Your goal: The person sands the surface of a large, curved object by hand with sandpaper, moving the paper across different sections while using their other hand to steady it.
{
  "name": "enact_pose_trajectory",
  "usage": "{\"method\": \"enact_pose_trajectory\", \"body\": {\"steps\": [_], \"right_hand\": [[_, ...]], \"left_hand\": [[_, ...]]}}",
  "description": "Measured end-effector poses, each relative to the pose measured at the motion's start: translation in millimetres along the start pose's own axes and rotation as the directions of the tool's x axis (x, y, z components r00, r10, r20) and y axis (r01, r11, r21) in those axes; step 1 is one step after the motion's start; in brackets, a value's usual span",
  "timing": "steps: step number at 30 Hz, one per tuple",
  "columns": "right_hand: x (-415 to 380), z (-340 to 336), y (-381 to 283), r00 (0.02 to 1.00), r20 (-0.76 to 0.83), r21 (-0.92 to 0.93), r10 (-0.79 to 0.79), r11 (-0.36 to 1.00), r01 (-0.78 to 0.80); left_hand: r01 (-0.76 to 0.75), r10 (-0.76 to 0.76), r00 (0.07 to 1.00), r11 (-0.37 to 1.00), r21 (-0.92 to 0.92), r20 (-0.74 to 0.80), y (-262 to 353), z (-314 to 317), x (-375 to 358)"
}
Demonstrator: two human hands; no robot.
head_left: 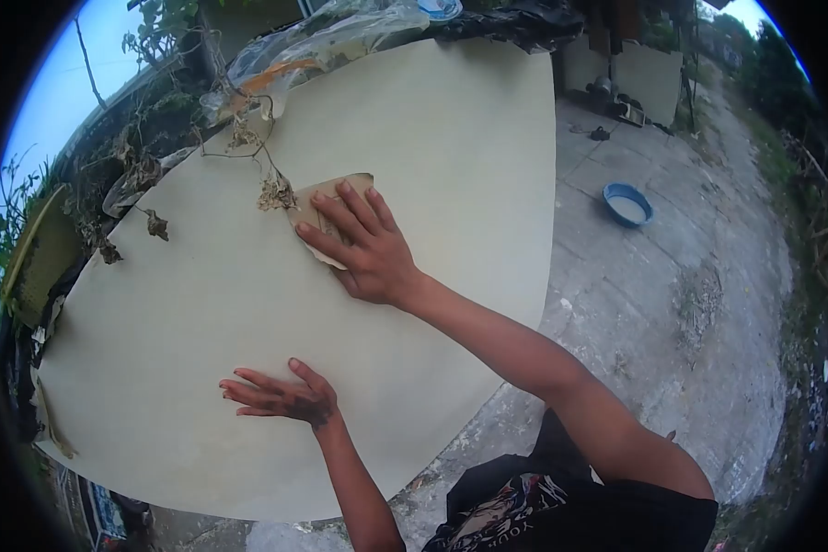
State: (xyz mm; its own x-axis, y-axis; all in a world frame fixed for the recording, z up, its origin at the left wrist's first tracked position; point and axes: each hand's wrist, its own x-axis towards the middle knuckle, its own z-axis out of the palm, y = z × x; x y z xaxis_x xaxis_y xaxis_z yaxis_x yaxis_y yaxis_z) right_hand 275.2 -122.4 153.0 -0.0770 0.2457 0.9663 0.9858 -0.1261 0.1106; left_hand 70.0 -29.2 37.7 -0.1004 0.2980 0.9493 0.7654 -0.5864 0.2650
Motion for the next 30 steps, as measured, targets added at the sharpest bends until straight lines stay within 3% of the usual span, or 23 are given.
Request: {"method": "enact_pose_trajectory", "body": {"steps": [1, 5, 9, 11, 13, 15, 16, 17, 19, 20, 24, 26, 27, 29, 30], "right_hand": [[-2.2, -8.3, 30.9, 0.991, -0.056, 0.08, 0.12, 0.99, -0.116], [-24.1, -31.2, 171.1, 0.838, -0.287, 0.095, 0.463, 0.885, -0.456], [-83.9, -43.8, 263.1, 0.5, -0.326, 0.294, 0.803, 0.588, -0.753], [-150.4, -32.0, 274.5, 0.361, -0.308, 0.325, 0.88, 0.454, -0.83], [-221.2, -13.5, 261.7, 0.044, -0.271, 0.482, 0.962, 0.175, -0.859], [-293.8, 14.7, 240.4, -0.308, -0.204, 0.453, 0.929, -0.189, -0.871], [-307.2, 20.1, 225.4, -0.361, -0.175, 0.469, 0.916, -0.244, -0.849], [-305.8, 20.6, 222.4, -0.341, -0.164, 0.473, 0.926, -0.229, -0.85], [-283.3, 16.6, 209.2, -0.276, -0.148, 0.411, 0.95, -0.195, -0.891], [-261.9, 13.7, 206.3, -0.197, -0.155, 0.431, 0.968, -0.113, -0.895], [-122.1, -9.4, 168.6, 0.292, -0.213, 0.286, 0.932, 0.345, -0.894], [-63.3, -7.5, 130.6, 0.58, -0.251, 0.229, 0.775, 0.629, -0.743], [-44.2, -5.9, 104.7, 0.607, -0.235, 0.227, 0.759, 0.65, -0.725], [-2.2, 6.0, 49.5, 0.819, -0.246, 0.089, 0.519, 0.853, -0.514], [6.2, 14.4, 27.1, 0.873, -0.252, 0.088, 0.418, 0.908, -0.409]], "left_hand": [[-0.031, 0.031, 0.999, 1.0, 0.001, 0.021, 26.1, 5.0, 9.5], [-0.323, 0.322, 0.946, 0.946, 0.021, 0.021, 147.4, 36.2, 25.0], [-0.569, 0.568, 0.816, 0.822, -0.029, 0.103, 255.4, 63.5, 15.5], [-0.621, 0.625, 0.769, 0.78, -0.077, 0.132, 298.8, 77.7, 4.3], [-0.745, 0.761, 0.61, 0.646, -0.169, 0.222, 336.8, 83.8, -7.2], [-0.86, 0.896, 0.353, 0.424, -0.283, 0.269, 356.5, 97.3, -25.0], [-0.863, 0.91, 0.305, 0.39, -0.323, 0.282, 357.3, 99.9, -32.5], [-0.86, 0.92, 0.265, 0.361, -0.36, 0.288, 355.4, 99.8, -34.2], [-0.83, 0.901, 0.314, 0.414, -0.375, 0.3, 337.0, 87.3, -24.3], [-0.799, 0.89, 0.33, 0.441, -0.409, 0.315, 316.2, 78.3, -18.1], [-0.827, 0.844, 0.493, 0.53, -0.187, 0.212, 203.3, 53.5, 22.4], [-0.763, 0.772, 0.616, 0.634, -0.127, 0.155, 145.1, 33.2, 43.8], [-0.742, 0.749, 0.643, 0.661, -0.115, 0.159, 115.3, 23.1, 50.7], [-0.612, 0.612, 0.787, 0.79, -0.022, 0.081, 55.2, 7.8, 66.6], [-0.545, 0.544, 0.838, 0.839, -0.002, 0.045, 23.3, 1.0, 70.6]]}}
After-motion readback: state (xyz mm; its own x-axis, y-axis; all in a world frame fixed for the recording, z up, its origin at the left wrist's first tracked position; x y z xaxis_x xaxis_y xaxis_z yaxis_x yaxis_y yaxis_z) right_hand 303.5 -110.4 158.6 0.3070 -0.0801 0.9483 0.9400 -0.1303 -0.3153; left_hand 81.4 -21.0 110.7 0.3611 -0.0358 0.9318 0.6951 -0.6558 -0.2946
